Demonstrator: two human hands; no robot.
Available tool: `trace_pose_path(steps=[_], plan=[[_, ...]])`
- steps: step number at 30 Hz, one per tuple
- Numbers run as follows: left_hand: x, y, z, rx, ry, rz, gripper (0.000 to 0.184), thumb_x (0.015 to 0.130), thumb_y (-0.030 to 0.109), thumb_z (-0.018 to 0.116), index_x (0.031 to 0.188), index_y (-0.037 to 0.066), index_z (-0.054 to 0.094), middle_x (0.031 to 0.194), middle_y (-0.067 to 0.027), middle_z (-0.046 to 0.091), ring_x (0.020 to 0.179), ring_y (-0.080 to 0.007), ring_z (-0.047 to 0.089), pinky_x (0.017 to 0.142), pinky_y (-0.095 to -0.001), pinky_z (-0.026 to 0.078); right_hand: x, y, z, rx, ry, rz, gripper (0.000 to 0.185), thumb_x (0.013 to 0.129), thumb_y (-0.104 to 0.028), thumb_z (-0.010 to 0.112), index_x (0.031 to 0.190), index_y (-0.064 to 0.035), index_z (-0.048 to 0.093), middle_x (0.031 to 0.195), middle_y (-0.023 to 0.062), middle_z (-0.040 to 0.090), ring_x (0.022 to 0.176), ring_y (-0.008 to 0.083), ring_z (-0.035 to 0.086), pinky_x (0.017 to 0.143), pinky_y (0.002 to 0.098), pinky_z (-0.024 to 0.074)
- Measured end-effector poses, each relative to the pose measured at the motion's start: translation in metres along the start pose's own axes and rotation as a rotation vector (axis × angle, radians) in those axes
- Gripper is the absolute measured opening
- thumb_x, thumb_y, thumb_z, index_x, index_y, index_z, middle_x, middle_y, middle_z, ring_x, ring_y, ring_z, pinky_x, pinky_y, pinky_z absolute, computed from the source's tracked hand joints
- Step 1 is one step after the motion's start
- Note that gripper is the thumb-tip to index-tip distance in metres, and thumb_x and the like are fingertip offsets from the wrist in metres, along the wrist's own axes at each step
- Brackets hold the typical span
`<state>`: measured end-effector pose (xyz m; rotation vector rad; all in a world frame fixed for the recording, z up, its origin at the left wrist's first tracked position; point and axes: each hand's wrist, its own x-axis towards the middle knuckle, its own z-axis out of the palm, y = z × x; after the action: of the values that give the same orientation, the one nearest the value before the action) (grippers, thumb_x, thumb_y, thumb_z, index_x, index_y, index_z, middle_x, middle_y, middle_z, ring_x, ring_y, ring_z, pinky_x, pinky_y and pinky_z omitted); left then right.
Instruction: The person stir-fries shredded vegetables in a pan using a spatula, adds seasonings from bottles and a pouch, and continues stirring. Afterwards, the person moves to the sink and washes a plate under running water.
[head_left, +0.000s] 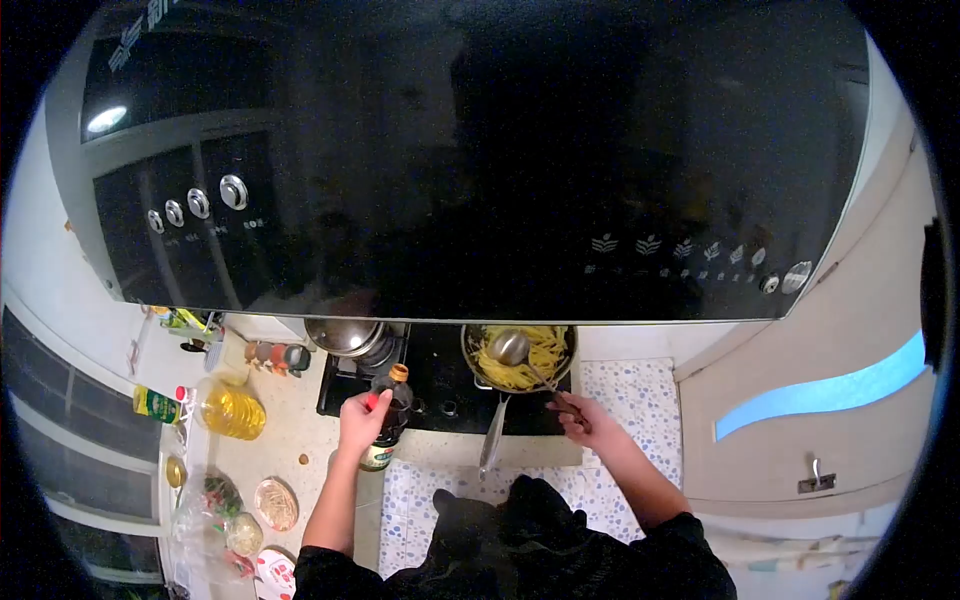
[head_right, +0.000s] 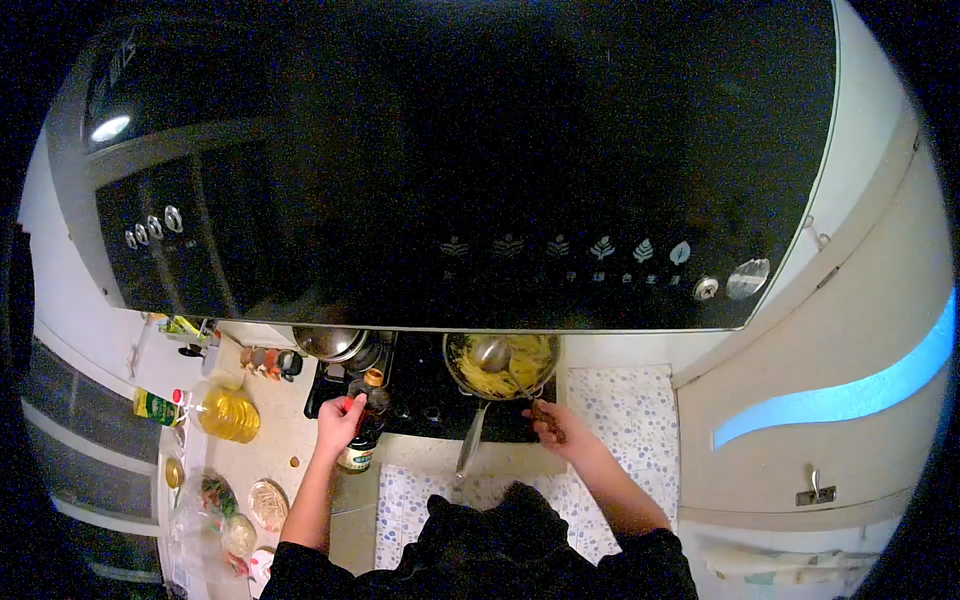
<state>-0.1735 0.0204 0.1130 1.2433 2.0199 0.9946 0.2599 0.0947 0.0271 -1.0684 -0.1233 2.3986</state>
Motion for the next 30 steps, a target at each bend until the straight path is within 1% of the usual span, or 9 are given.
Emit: trace_pose_path(steps=[8,12,15,19,20,23,26,29,30], plan=[[0.004,-0.002,-0.001,-0.084,-0.046,0.029,0.046,0.091,0.029,0.071,0.059,0.000,0.056,0.051,-0.0004,0.050,0.050,-0.0066,0.040,0.047,-0.0293,0.035,-0.077,-0.059,0.013,-0.375,0.350,-0.182,0.031,0.101,-0.032,0.050,0.103,-0.0021,0.058,0.060,0.0015,0.049,0.038,0.0101,0.038,0.034,0.0241,0.0299],[0.005,-0.002,-0.004,-0.110,-0.036,0.046,0.046,0.092,0.027,0.070,0.058,0.000,0.055,0.051,0.0009,0.051,0.050,-0.0060,0.039,0.047,-0.0287,0.034,-0.044,-0.068,0.025,-0.595,0.464,-0.373,0.030,0.098,-0.031,0.057,0.096,-0.0010,0.058,0.057,0.0043,0.051,0.036,0.0127,0.042,0.033,0.0281,0.0308],[0.002,0.001,-0.007,-0.142,-0.023,0.048,0.046,0.093,0.027,0.069,0.059,0.001,0.055,0.051,0.0009,0.050,0.050,-0.0062,0.039,0.047,-0.0289,0.034,-0.029,-0.061,0.034,-0.750,0.414,-0.442,0.029,0.098,-0.029,0.058,0.089,-0.0017,0.058,0.057,0.0048,0.052,0.036,0.0132,0.042,0.034,0.0285,0.0321],[-0.005,0.002,-0.014,-0.154,0.018,0.070,0.045,0.094,0.026,0.068,0.059,0.001,0.054,0.052,0.0009,0.050,0.050,-0.0066,0.039,0.047,-0.0289,0.034,-0.052,-0.036,0.068,-1.104,0.533,-0.565,0.030,0.098,-0.029,0.058,0.095,0.0013,0.063,0.059,0.0077,0.055,0.036,0.0165,0.049,0.037,0.0319,0.0410],[-0.007,-0.002,-0.016,-0.155,0.029,0.075,0.045,0.094,0.026,0.068,0.059,0.001,0.054,0.052,0.0009,0.050,0.050,-0.0068,0.039,0.047,-0.0289,0.034,-0.057,-0.030,0.069,-1.274,0.566,-0.633,0.031,0.098,-0.028,0.057,0.104,0.0013,0.063,0.063,0.0152,0.061,0.044,0.0278,0.059,0.044,0.0402,0.0482],[-0.011,-0.014,-0.019,-0.211,0.038,0.092,0.045,0.094,0.026,0.068,0.059,0.001,0.053,0.053,0.0007,0.050,0.050,-0.0071,0.039,0.047,-0.0290,0.034,-0.054,-0.016,0.055,-1.750,0.705,-0.995,0.031,0.098,-0.030,0.055,0.104,-0.0004,0.062,0.070,0.0225,0.065,0.058,0.0384,0.065,0.054,0.0487,0.0515],[-0.016,-0.037,-0.021,-0.254,0.050,0.029,0.044,0.096,0.024,0.066,0.060,0.003,0.053,0.054,0.0017,0.051,0.051,-0.0059,0.039,0.048,-0.0276,0.034,-0.043,-0.012,0.059,-1.850,0.868,-0.852,0.028,0.096,-0.029,0.055,0.100,-0.0024,0.063,0.075,0.0243,0.066,0.069,0.0442,0.064,0.064,0.0534,0.0522],[-0.033,-0.040,-0.034,-0.449,0.020,-0.054,0.041,0.097,0.022,0.064,0.061,0.005,0.053,0.055,0.0030,0.050,0.051,-0.0046,0.039,0.048,-0.0255,0.033,0.002,-0.013,0.028,-1.881,0.921,-0.861,0.032,0.097,-0.034,0.054,0.101,-0.0028,0.062,0.076,0.0231,0.067,0.072,0.0423,0.066,0.063,0.0518,0.0536],[-0.030,-0.073,-0.034,-0.405,0.045,0.017,0.039,0.099,0.021,0.061,0.063,0.008,0.053,0.057,0.0038,0.049,0.050,-0.0041,0.040,0.046,-0.0236,0.032,0.009,-0.013,0.028,-1.877,0.946,-0.825,0.032,0.096,-0.034,0.054,0.101,-0.0028,0.062,0.077,0.0231,0.067,0.072,0.0426,0.066,0.064,0.0518,0.0538]])
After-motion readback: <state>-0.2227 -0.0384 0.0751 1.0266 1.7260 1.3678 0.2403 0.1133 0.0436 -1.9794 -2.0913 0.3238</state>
